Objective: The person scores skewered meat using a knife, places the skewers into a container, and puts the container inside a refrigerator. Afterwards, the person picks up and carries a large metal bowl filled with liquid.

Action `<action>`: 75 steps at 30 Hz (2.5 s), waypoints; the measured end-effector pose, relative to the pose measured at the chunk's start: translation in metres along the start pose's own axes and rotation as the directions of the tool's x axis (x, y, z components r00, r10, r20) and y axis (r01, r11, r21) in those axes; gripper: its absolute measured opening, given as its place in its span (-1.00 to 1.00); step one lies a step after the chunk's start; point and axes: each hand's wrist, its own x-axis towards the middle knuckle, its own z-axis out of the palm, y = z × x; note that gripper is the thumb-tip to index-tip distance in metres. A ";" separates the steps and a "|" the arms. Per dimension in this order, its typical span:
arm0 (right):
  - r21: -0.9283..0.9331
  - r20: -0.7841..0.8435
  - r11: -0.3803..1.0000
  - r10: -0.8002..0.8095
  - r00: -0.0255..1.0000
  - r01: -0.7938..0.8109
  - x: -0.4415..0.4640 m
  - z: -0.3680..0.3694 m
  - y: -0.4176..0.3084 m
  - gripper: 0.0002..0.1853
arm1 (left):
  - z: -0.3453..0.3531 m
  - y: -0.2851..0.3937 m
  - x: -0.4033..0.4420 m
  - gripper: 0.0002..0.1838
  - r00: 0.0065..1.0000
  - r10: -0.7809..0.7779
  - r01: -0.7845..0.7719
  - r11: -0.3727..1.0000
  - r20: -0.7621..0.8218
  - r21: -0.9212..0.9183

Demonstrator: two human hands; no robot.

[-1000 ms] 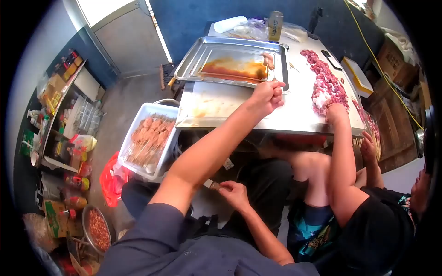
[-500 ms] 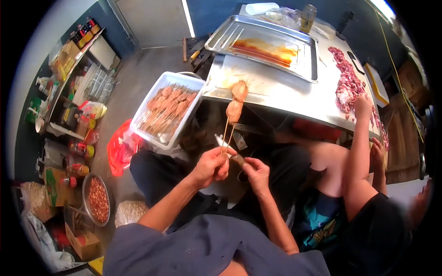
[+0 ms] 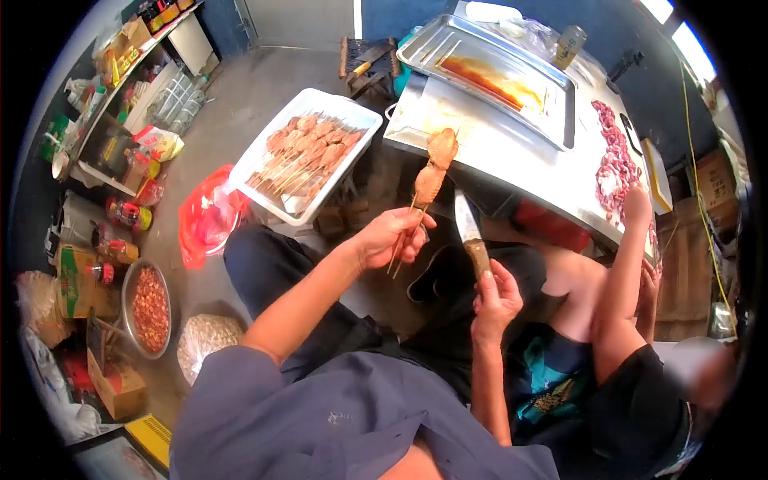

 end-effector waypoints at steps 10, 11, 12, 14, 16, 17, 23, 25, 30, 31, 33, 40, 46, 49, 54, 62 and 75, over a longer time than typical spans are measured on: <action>-0.364 0.158 0.859 -0.324 0.933 0.360 0.009 -0.029 -0.069 -0.70 | 0.001 -0.049 0.002 -0.70 0.969 0.061 -0.050 0.997 -0.240 0.055; -0.399 0.201 0.816 -0.367 0.908 0.418 0.011 -0.028 -0.076 -0.70 | 0.000 -0.053 0.003 -0.70 0.963 0.073 -0.060 0.997 -0.258 0.058; -0.347 0.168 0.867 -0.318 0.933 0.357 0.010 -0.024 -0.083 -0.71 | 0.000 -0.054 0.003 -0.70 0.964 0.069 -0.058 0.997 -0.257 0.050; -0.424 0.250 0.795 -0.359 0.900 0.434 0.013 -0.018 -0.096 -0.72 | -0.001 -0.053 0.005 -0.69 0.952 0.113 -0.079 0.989 -0.284 0.126; -0.503 0.377 0.659 -0.414 0.828 0.559 0.016 -0.010 -0.105 -0.75 | -0.002 -0.057 0.006 -0.70 0.948 0.125 -0.086 0.986 -0.294 0.141; -0.506 0.380 0.656 -0.412 0.828 0.559 0.019 -0.007 -0.108 -0.75 | -0.003 -0.059 0.006 -0.70 0.942 0.139 -0.093 0.983 -0.306 0.161; -0.611 0.501 0.482 -0.377 0.779 0.627 0.019 0.015 -0.136 -0.78 | -0.001 -0.070 0.012 -0.72 0.897 0.335 -0.269 0.931 -0.287 0.247; -0.638 0.503 0.470 -0.346 0.792 0.610 0.016 0.019 -0.142 -0.78 | -0.003 -0.071 0.013 -0.72 0.897 0.338 -0.275 0.931 -0.284 0.239; -0.663 0.512 0.422 -0.347 0.786 0.618 0.015 0.021 -0.144 -0.79 | -0.003 -0.073 0.014 -0.72 0.894 0.352 -0.291 0.927 -0.278 0.238; -0.664 0.512 0.422 -0.346 0.787 0.617 0.015 0.022 -0.144 -0.79 | -0.003 -0.073 0.014 -0.72 0.893 0.350 -0.287 0.927 -0.284 0.242; -0.659 0.530 0.409 -0.343 0.776 0.631 0.014 0.022 -0.145 -0.79 | 0.000 -0.071 0.011 -0.72 0.892 0.345 -0.280 0.928 -0.291 0.244; -0.680 0.496 0.439 -0.315 0.809 0.587 0.016 0.024 -0.145 -0.79 | 0.000 -0.068 0.009 -0.76 0.895 0.337 -0.280 0.935 -0.294 0.219; -0.681 0.471 0.458 -0.324 0.821 0.571 0.016 0.028 -0.148 -0.81 | 0.002 -0.068 0.008 -0.76 0.889 0.360 -0.299 0.924 -0.282 0.239; -0.674 0.461 0.473 -0.332 0.823 0.568 0.017 0.030 -0.148 -0.81 | 0.002 -0.069 0.009 -0.75 0.878 0.382 -0.309 0.913 -0.290 0.265; -0.724 0.475 0.395 -0.310 0.824 0.566 0.017 0.043 -0.164 -0.83 | -0.011 -0.086 0.027 -0.74 0.797 0.525 -0.383 0.821 -0.298 0.423; -0.755 0.578 0.324 -0.080 0.812 0.569 0.040 0.073 -0.205 -0.78 | -0.024 -0.090 0.036 -0.76 0.679 0.685 -0.353 0.620 -0.264 0.701; -0.793 0.602 0.313 0.270 0.751 0.523 0.123 0.135 -0.186 -0.80 | -0.028 -0.097 0.050 -0.80 0.777 0.571 -0.393 0.769 -0.266 0.504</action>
